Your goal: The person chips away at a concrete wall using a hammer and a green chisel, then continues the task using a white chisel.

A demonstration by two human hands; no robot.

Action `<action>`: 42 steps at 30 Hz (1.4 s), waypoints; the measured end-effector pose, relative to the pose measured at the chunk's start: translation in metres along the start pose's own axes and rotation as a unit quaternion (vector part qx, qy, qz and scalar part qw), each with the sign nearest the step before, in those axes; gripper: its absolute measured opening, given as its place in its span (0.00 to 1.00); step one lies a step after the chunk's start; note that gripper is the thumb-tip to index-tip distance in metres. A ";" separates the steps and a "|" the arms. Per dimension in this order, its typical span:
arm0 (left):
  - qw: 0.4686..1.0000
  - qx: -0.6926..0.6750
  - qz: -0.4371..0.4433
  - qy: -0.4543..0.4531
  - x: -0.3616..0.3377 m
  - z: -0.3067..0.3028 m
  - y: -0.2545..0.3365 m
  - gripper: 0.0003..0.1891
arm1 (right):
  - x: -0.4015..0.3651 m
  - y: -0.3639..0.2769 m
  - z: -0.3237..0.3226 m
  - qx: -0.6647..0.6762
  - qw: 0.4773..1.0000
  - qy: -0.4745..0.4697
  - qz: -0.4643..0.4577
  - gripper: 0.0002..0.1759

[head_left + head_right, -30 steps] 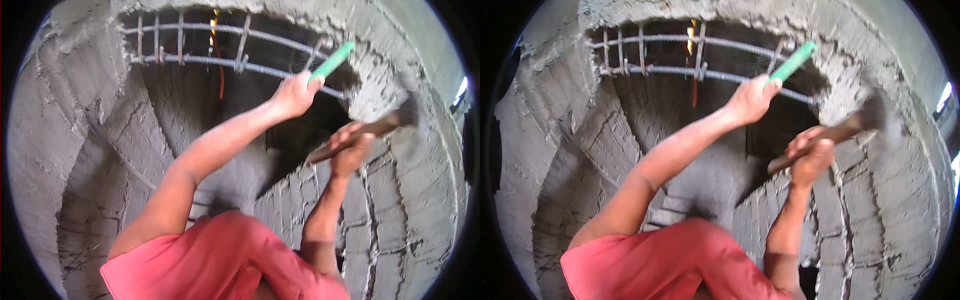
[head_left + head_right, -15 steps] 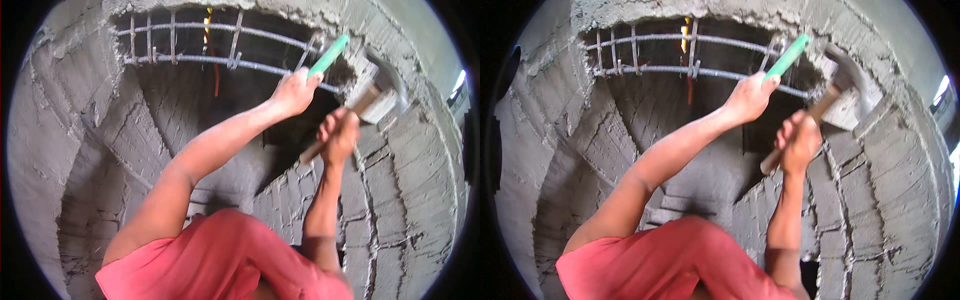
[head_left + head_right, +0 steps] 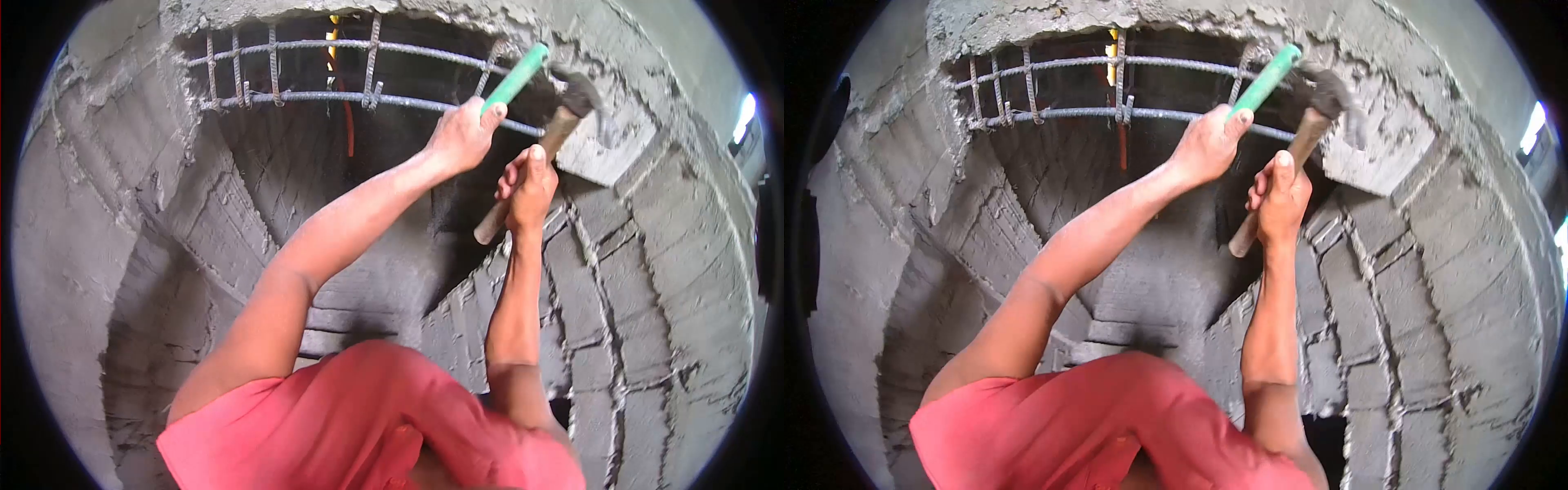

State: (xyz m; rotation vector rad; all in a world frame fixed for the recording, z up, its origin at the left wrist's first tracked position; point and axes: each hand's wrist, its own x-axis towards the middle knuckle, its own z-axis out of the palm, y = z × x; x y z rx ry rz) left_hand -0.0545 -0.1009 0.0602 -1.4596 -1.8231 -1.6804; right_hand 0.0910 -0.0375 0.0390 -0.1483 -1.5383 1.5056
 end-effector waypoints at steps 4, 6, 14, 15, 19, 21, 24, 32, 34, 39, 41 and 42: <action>1.000 0.024 -0.011 -0.010 -0.001 -0.001 -0.005 0.35 | -0.028 -0.041 -0.026 0.219 0.966 0.007 -0.138 0.25; 0.999 0.032 -0.014 -0.003 -0.004 -0.006 -0.009 0.35 | -0.023 -0.080 -0.061 0.328 0.885 -0.101 -0.315 0.33; 0.999 -0.018 0.017 -0.034 -0.010 -0.008 -0.011 0.34 | -0.024 -0.103 -0.042 0.264 0.771 0.100 -0.571 0.42; 0.999 -0.018 0.020 -0.035 -0.008 -0.008 -0.008 0.34 | -0.005 -0.055 -0.012 0.066 0.886 0.041 -0.457 0.33; 0.999 0.029 0.021 -0.010 -0.001 -0.009 -0.002 0.30 | -0.007 -0.006 -0.005 0.017 0.998 0.011 -0.054 0.22; 1.000 0.018 0.015 -0.019 -0.007 -0.012 -0.001 0.31 | -0.026 -0.041 -0.013 0.130 0.982 -0.004 -0.140 0.24; 0.999 0.021 -0.002 -0.038 -0.006 -0.015 -0.009 0.34 | -0.026 -0.116 -0.070 0.077 0.893 -0.045 -0.440 0.36; 0.999 0.041 0.017 -0.027 -0.003 -0.017 -0.015 0.34 | -0.004 -0.039 -0.009 0.280 0.872 0.051 -0.398 0.29; 0.998 0.055 0.025 -0.019 -0.002 -0.015 -0.018 0.33 | 0.009 0.032 0.002 0.109 0.993 -0.028 0.030 0.23; 0.996 0.068 0.020 -0.045 0.000 -0.025 -0.014 0.33 | -0.023 -0.032 -0.041 0.423 0.900 -0.055 -0.085 0.30; 0.997 0.066 0.014 -0.050 -0.001 -0.025 -0.011 0.34 | -0.027 -0.092 -0.063 0.234 0.887 -0.026 -0.397 0.34; 0.997 0.060 0.011 -0.055 -0.002 -0.025 -0.010 0.34 | -0.032 -0.133 -0.072 0.202 0.850 0.059 -0.483 0.40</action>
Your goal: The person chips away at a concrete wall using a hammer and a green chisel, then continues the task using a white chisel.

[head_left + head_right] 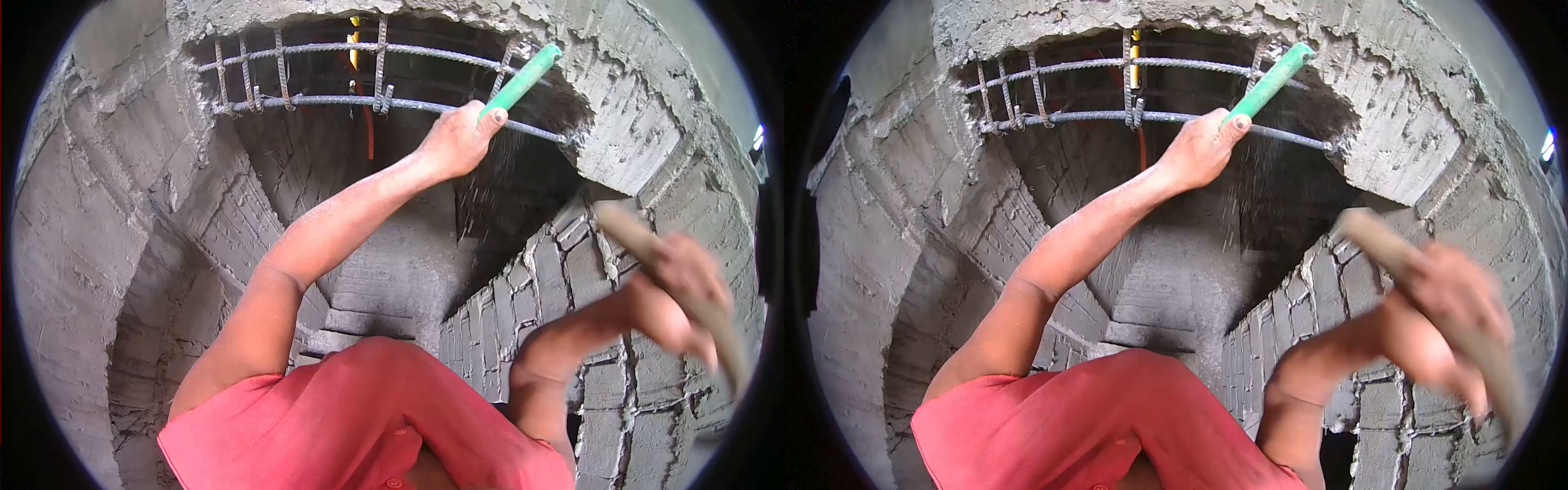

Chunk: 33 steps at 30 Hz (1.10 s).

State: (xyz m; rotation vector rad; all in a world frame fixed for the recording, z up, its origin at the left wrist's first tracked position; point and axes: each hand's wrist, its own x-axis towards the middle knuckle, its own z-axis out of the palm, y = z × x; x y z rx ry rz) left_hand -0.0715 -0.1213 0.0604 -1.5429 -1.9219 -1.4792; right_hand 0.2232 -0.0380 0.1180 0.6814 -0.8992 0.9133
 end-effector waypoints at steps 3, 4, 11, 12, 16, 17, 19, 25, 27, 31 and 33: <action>1.000 -0.014 -0.018 -0.001 0.001 -0.002 0.013 0.35 | 0.071 -0.059 -0.018 -0.018 0.964 0.002 -0.266 0.45; 0.999 -0.027 -0.034 -0.003 0.000 -0.002 0.019 0.34 | 0.068 -0.056 -0.002 0.081 0.949 0.003 -0.306 0.44; 1.000 -0.003 -0.011 -0.010 0.006 -0.002 0.022 0.32 | -0.114 0.101 0.000 -0.140 0.872 -0.041 0.468 0.23; 1.000 -0.006 -0.017 0.002 0.002 0.000 0.016 0.32 | -0.106 0.074 0.005 -0.115 0.875 -0.027 0.469 0.24; 1.000 -0.002 -0.022 -0.018 0.000 -0.006 0.008 0.35 | -0.024 0.011 -0.029 0.145 0.973 -0.035 0.178 0.38; 0.999 -0.002 -0.035 -0.027 0.000 -0.007 0.011 0.36 | 0.010 -0.016 -0.019 -0.144 0.987 -0.072 -0.009 0.41; 0.999 -0.014 -0.034 -0.027 0.002 -0.007 0.008 0.36 | 0.065 -0.051 -0.017 -0.167 0.936 0.033 -0.307 0.45; 1.000 -0.019 -0.023 -0.004 0.002 0.001 0.006 0.34 | -0.109 0.110 0.007 -0.030 0.953 0.064 0.296 0.26; 1.000 0.001 -0.012 -0.004 0.004 -0.002 0.004 0.33 | -0.118 0.099 0.007 -0.107 0.878 0.015 0.467 0.23; 1.000 -0.002 -0.023 -0.021 0.000 -0.006 -0.004 0.33 | -0.050 0.042 -0.028 0.352 0.885 -0.008 0.305 0.31; 1.000 0.004 -0.023 -0.018 -0.002 -0.008 -0.008 0.33 | 0.012 -0.016 -0.025 -0.105 0.988 -0.105 0.039 0.35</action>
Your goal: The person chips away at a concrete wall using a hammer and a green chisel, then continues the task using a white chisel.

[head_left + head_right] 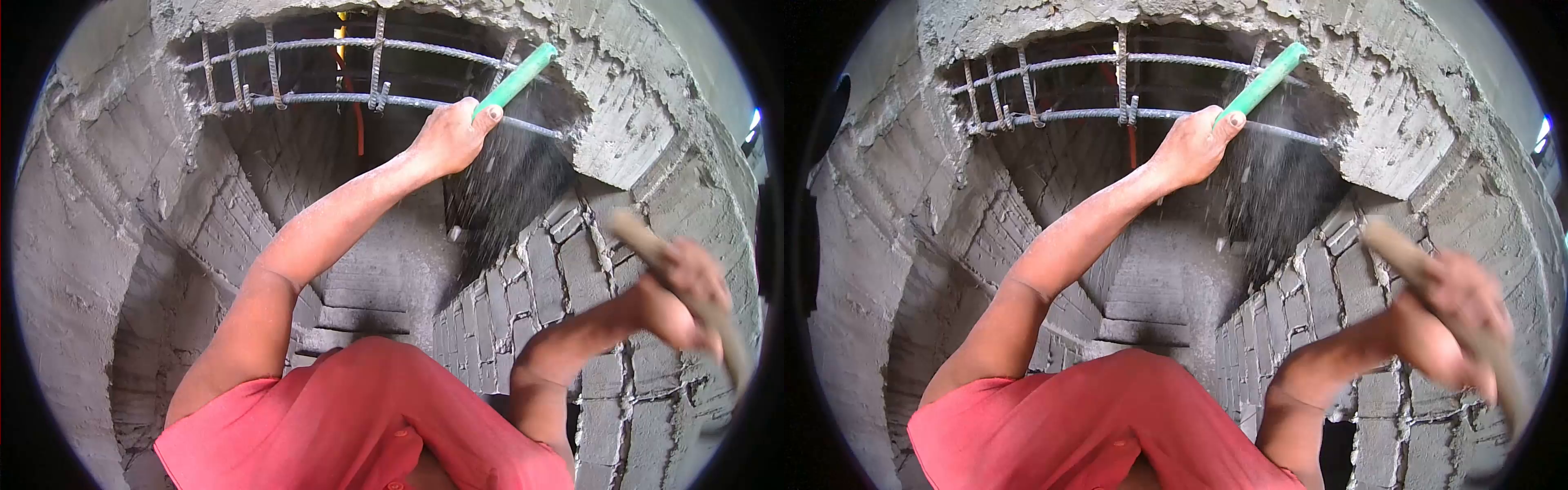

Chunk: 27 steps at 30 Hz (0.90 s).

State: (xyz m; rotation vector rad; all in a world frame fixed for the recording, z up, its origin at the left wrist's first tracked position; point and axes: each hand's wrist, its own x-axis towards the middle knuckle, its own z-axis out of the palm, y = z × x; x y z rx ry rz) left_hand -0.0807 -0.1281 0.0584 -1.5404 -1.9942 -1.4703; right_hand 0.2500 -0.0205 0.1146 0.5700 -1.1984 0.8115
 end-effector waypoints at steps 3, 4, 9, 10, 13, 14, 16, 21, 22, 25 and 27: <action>0.999 0.009 0.028 0.012 0.005 -0.001 -0.009 0.33 | 0.054 -0.056 0.003 0.075 0.947 0.136 -0.282 0.38; 0.999 0.007 0.032 0.007 0.007 -0.003 -0.013 0.33 | 0.053 -0.044 0.000 -0.045 0.924 0.172 -0.340 0.38; 1.000 0.017 0.020 -0.013 0.010 -0.014 -0.018 0.33 | -0.123 0.149 0.097 -0.102 0.951 -0.003 0.291 0.19; 0.998 0.056 0.019 -0.028 0.010 -0.018 -0.021 0.33 | -0.130 0.148 0.101 0.000 0.861 0.018 0.509 0.23; 0.995 0.089 0.032 -0.041 0.017 -0.024 -0.031 0.31 | -0.140 0.130 0.101 0.081 0.895 0.043 0.437 0.28; 0.996 0.070 0.041 -0.037 0.016 -0.024 -0.032 0.31 | -0.141 0.125 0.094 0.144 0.912 0.059 0.379 0.29; 0.997 0.051 0.049 -0.031 0.016 -0.026 -0.032 0.31 | -0.132 0.108 0.080 0.220 0.940 0.048 0.255 0.32; 0.997 0.000 0.081 -0.013 0.015 -0.024 -0.031 0.31 | -0.096 0.039 0.071 0.055 0.998 0.033 -0.001 0.38; 0.997 0.007 0.079 -0.015 0.016 -0.025 -0.032 0.31 | -0.077 0.030 0.061 0.020 0.998 0.025 -0.051 0.39; 0.996 0.031 0.080 -0.018 0.020 -0.023 -0.042 0.32 | -0.021 -0.003 0.040 0.000 0.981 0.026 -0.192 0.42; 0.995 0.046 0.081 -0.027 0.020 -0.023 -0.039 0.31 | -0.021 -0.004 0.038 0.018 0.969 0.066 -0.235 0.43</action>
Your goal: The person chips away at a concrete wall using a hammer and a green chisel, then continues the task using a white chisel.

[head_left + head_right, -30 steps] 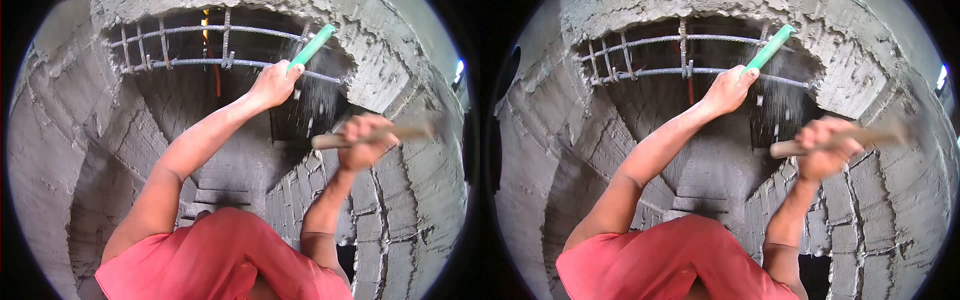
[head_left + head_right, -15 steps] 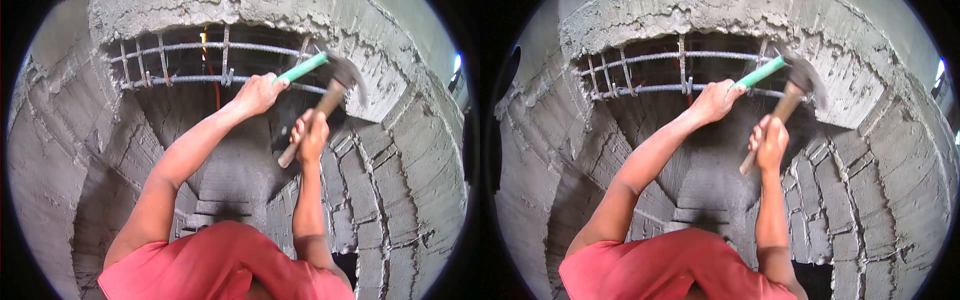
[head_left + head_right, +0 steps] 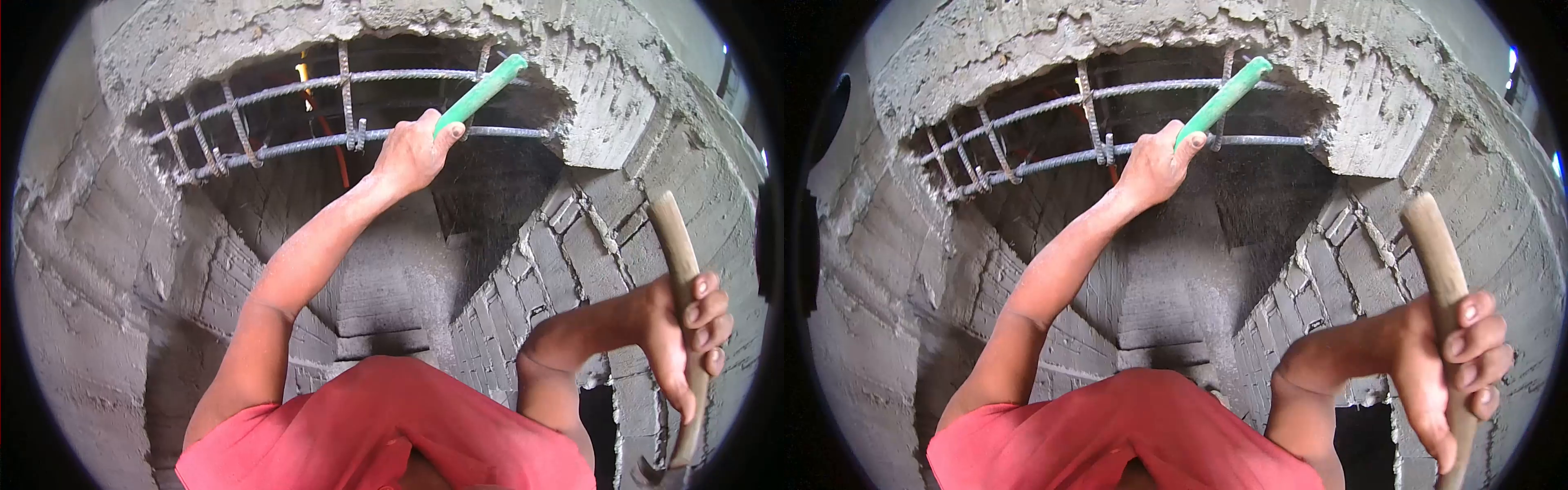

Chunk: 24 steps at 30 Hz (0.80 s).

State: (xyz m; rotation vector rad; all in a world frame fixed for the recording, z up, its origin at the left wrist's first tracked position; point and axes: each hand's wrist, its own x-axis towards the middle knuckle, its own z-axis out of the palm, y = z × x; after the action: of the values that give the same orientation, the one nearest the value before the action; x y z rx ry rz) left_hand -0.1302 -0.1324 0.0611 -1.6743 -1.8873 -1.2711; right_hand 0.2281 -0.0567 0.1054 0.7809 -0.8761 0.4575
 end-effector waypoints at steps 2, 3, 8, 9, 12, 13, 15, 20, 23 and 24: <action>0.999 -0.025 -0.021 -0.012 0.000 -0.003 0.003 0.31 | -0.054 0.019 0.002 -0.234 0.972 -0.004 0.040 0.43; 1.000 -0.014 -0.021 -0.017 0.001 -0.006 0.003 0.32 | -0.096 0.054 0.065 0.104 0.968 0.193 0.119 0.42; 1.000 -0.003 0.014 -0.010 -0.005 -0.005 -0.006 0.32 | -0.216 0.075 0.067 -0.086 0.791 -0.009 0.605 0.22; 1.000 0.000 0.008 -0.007 0.005 -0.008 -0.007 0.32 | -0.207 0.078 0.073 -0.064 0.817 -0.003 0.573 0.22; 0.999 -0.030 0.004 -0.017 0.005 -0.007 -0.009 0.32 | -0.162 0.053 0.064 0.197 0.875 0.141 0.419 0.24; 0.999 -0.035 0.002 -0.025 0.005 -0.013 -0.004 0.33 | -0.128 0.046 0.048 0.188 0.921 0.000 0.341 0.28; 0.999 -0.035 -0.003 -0.038 0.005 -0.013 -0.006 0.33 | -0.060 0.015 0.063 0.027 0.987 -0.021 0.158 0.39; 0.999 -0.033 -0.016 -0.032 0.006 -0.009 -0.006 0.35 | -0.085 0.053 0.054 -0.077 0.995 0.058 0.012 0.41; 0.999 -0.031 0.020 0.001 0.006 -0.010 -0.003 0.36 | -0.196 0.095 0.080 -0.041 0.742 0.062 0.666 0.26; 0.998 -0.048 -0.022 -0.037 0.006 -0.016 -0.003 0.36 | -0.195 0.089 0.082 0.042 0.733 0.076 0.674 0.26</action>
State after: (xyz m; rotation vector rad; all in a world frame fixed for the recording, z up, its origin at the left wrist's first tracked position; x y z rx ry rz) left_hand -0.1396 -0.1405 0.0736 -1.7606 -1.9436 -1.3542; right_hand 0.0173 -0.0712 0.0154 0.0234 -1.1705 1.8347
